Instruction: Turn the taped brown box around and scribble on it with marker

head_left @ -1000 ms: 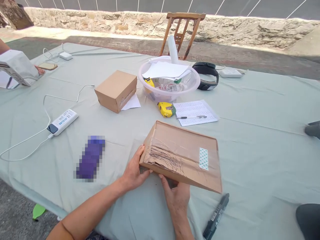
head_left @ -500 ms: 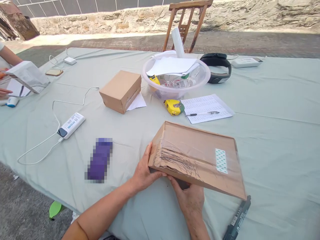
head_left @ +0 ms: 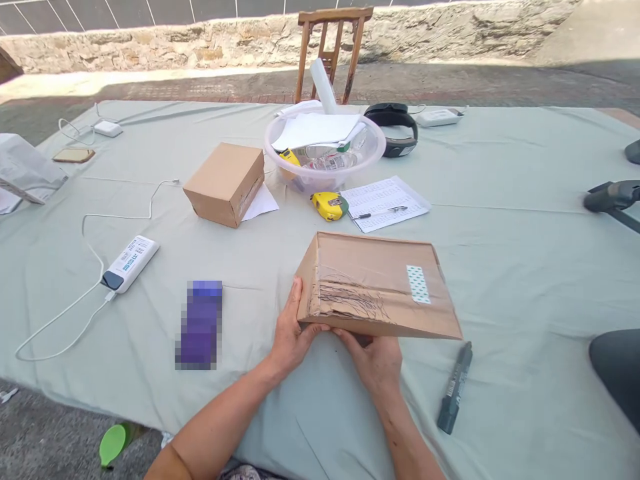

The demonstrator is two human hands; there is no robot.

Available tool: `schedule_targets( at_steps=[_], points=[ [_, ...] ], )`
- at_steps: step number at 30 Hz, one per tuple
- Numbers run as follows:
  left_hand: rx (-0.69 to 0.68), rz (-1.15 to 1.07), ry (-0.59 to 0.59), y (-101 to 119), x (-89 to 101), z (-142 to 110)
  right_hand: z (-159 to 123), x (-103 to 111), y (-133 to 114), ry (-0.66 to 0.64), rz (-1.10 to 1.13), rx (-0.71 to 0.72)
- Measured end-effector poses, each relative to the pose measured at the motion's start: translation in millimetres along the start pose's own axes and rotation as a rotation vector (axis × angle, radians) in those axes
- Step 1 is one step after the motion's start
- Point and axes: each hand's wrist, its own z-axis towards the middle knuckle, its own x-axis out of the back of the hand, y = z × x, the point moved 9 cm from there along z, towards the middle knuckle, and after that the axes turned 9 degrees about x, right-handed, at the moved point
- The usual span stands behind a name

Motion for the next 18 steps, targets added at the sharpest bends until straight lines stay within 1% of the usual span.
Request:
schedule_targets(
  at_steps=[2,4,5,7,9,11,14,15,16,18],
  points=[
    [-0.005,0.012,0.030,0.0,4.2,1.8,0.0,-1.8,-3.2,-0.018,-0.011,-0.012],
    [-0.016,0.003,0.043,3.3,7.7,4.2,0.3,-0.7,-9.6,-0.014,-0.012,0.015],
    [-0.025,-0.014,0.046,6.7,9.3,5.1,0.6,1.9,-15.0,0.005,-0.008,0.057],
    [-0.044,-0.072,0.050,16.0,11.4,4.7,0.8,11.0,-29.9,0.064,0.003,0.192],
    [-0.041,-0.137,0.052,25.2,9.0,-0.4,-0.7,27.7,-46.5,0.169,0.002,0.342],
    [-0.018,-0.191,0.033,31.7,-1.7,-11.1,-3.7,49.2,-60.5,0.294,-0.025,0.454],
    [0.041,-0.290,-0.060,33.0,-31.0,-34.8,-7.5,79.7,-74.6,0.448,-0.066,0.537],
    [0.085,-0.341,-0.103,29.5,-41.9,-42.8,-8.3,86.9,-77.9,0.480,-0.067,0.556],
    [0.156,-0.404,-0.144,23.1,-52.1,-50.3,-8.8,91.6,-80.5,0.495,-0.065,0.573],
    [0.349,-0.517,-0.215,5.3,-70.0,-63.3,-9.1,92.9,-84.6,0.483,-0.062,0.599]
  ],
)
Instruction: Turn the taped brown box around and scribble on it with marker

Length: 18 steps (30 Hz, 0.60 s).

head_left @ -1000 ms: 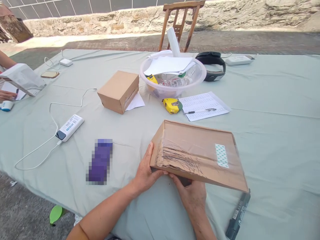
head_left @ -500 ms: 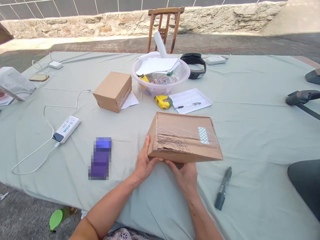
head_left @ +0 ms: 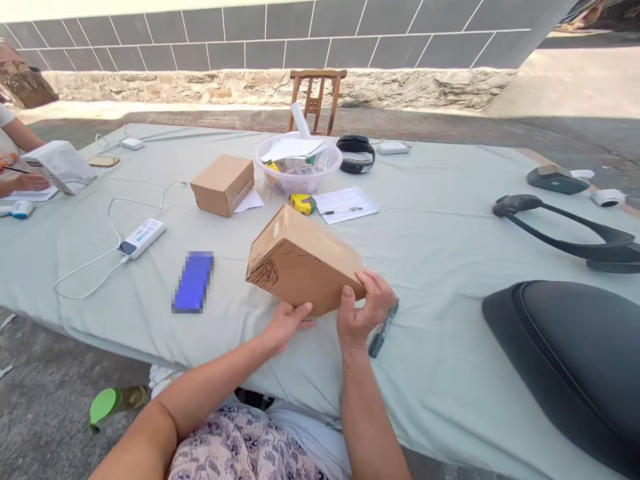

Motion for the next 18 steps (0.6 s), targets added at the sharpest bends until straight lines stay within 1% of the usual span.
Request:
schedule_targets(
  at_steps=[2,4,5,6,7,8,9,10,12,13,14,15,16,18],
  points=[
    [0.222,-0.081,-0.029,-26.1,-4.7,-2.5,-1.8,-8.5,-5.5,-0.063,0.033,0.022],
    [0.393,-0.086,-0.052,-43.6,-7.7,-9.2,-6.3,-20.6,-14.8,-0.134,0.094,0.060],
    [0.433,-0.050,-0.060,-47.1,-7.9,-14.3,-8.8,-25.8,-20.0,-0.161,0.126,0.083],
    [0.436,0.010,-0.054,-46.7,-6.2,-20.2,-10.9,-29.7,-24.5,-0.179,0.147,0.103],
    [0.376,0.104,-0.032,-39.8,-2.3,-26.6,-12.5,-32.1,-28.0,-0.187,0.153,0.117],
    [0.266,0.227,-0.001,-26.7,2.6,-34.1,-13.4,-32.8,-30.5,-0.184,0.147,0.129],
    [0.104,0.362,0.069,-6.6,10.0,-43.8,-13.6,-32.2,-32.3,-0.173,0.135,0.140],
    [-0.115,0.483,0.179,21.2,18.7,-57.4,-13.3,-30.6,-33.6,-0.156,0.125,0.150],
    [-0.565,0.688,0.479,79.1,35.3,-96.7,-12.5,-27.6,-34.9,-0.132,0.119,0.160],
    [-0.717,0.782,0.635,101.1,41.7,-114.2,-12.4,-27.3,-34.5,-0.134,0.122,0.154],
    [-0.824,0.855,0.770,118.6,46.6,-126.4,-12.7,-27.6,-33.5,-0.141,0.125,0.142],
    [-0.871,0.912,0.869,131.6,50.4,-130.9,-13.3,-28.2,-32.1,-0.151,0.126,0.125],
    [-0.847,0.963,0.921,140.2,53.9,-126.7,-14.2,-28.6,-30.7,-0.158,0.128,0.110],
    [-0.716,1.031,0.922,146.8,57.3,-104.7,-15.7,-27.6,-28.7,-0.146,0.133,0.091]
  ],
)
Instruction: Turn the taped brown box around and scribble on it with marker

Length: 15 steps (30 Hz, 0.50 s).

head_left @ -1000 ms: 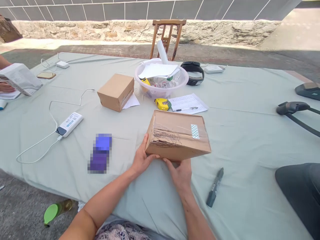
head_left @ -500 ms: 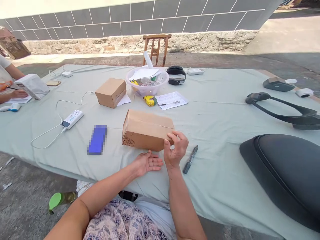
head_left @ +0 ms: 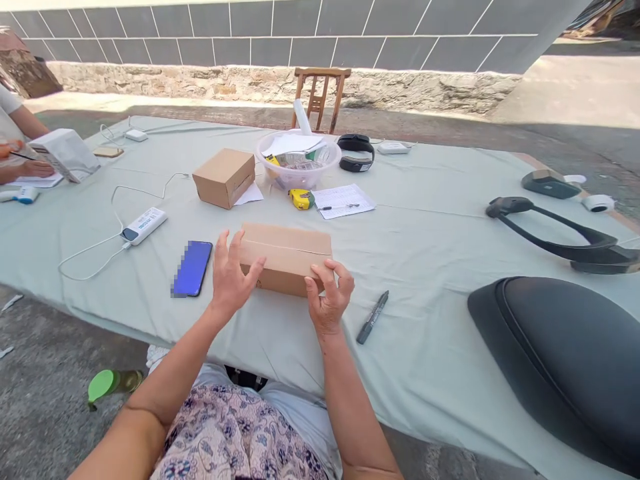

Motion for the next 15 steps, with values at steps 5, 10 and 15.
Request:
schedule_targets(
  at_steps=[5,10,15],
  points=[
    [0.094,0.146,-0.158,6.4,-38.6,11.7,3.6,5.6,-2.8,0.055,-0.112,-0.012],
    [0.061,0.262,-0.227,18.6,-42.8,13.3,17.5,10.1,-14.4,0.050,-0.274,-0.065],
    [0.051,0.245,-0.242,18.8,-44.3,9.9,21.8,9.4,-10.8,-0.022,-0.268,-0.135]
  ],
)
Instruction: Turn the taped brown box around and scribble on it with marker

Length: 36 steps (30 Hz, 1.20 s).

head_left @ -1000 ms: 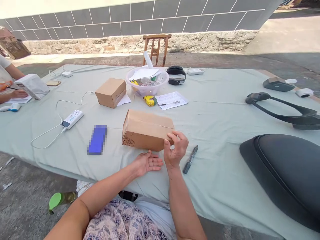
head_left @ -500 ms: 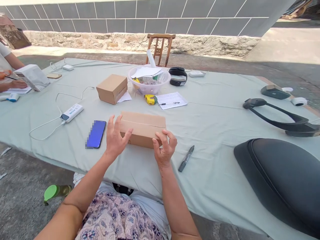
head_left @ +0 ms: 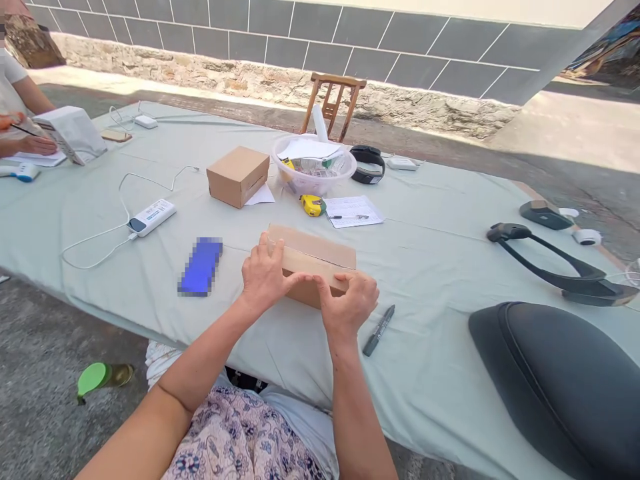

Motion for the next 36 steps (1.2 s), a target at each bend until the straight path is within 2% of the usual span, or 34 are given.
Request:
schedule_targets(
  at_steps=[5,10,16,21,25,27,29,32,34,36],
  points=[
    [-0.043,-0.045,-0.008,-5.4,-7.3,-1.7,-6.4,2.8,7.8,0.018,0.209,0.055],
    [-0.129,-0.013,-0.025,-7.4,-5.2,0.3,-19.1,13.9,10.8,0.034,0.319,0.062],
    [-0.227,-0.027,-0.124,-13.2,-0.4,12.0,-42.2,37.6,-14.1,0.018,0.356,0.186],
    [-0.307,-0.140,-0.153,-16.4,0.6,24.7,-54.8,44.4,-29.1,-0.062,0.410,0.253],
    [-0.346,-0.188,-0.152,-16.6,-1.9,31.3,-43.5,41.9,-21.7,-0.113,0.372,0.351],
    [-0.362,-0.198,-0.162,-16.1,-3.1,33.7,-32.4,35.5,-4.2,-0.162,0.306,0.294],
    [-0.382,-0.202,-0.179,-15.3,-3.9,35.8,-24.9,22.2,13.4,-0.280,0.304,0.195],
    [-0.400,-0.200,-0.197,-15.1,-5.1,39.2,-26.6,1.1,18.0,-0.472,0.407,0.141],
    [-0.396,-0.198,-0.203,-14.5,-7.1,40.4,-29.8,-3.0,14.9,-0.474,0.450,0.117],
    [-0.370,-0.199,-0.186,-12.6,-8.6,40.1,-32.8,-0.5,12.6,-0.395,0.433,0.080]
  ],
)
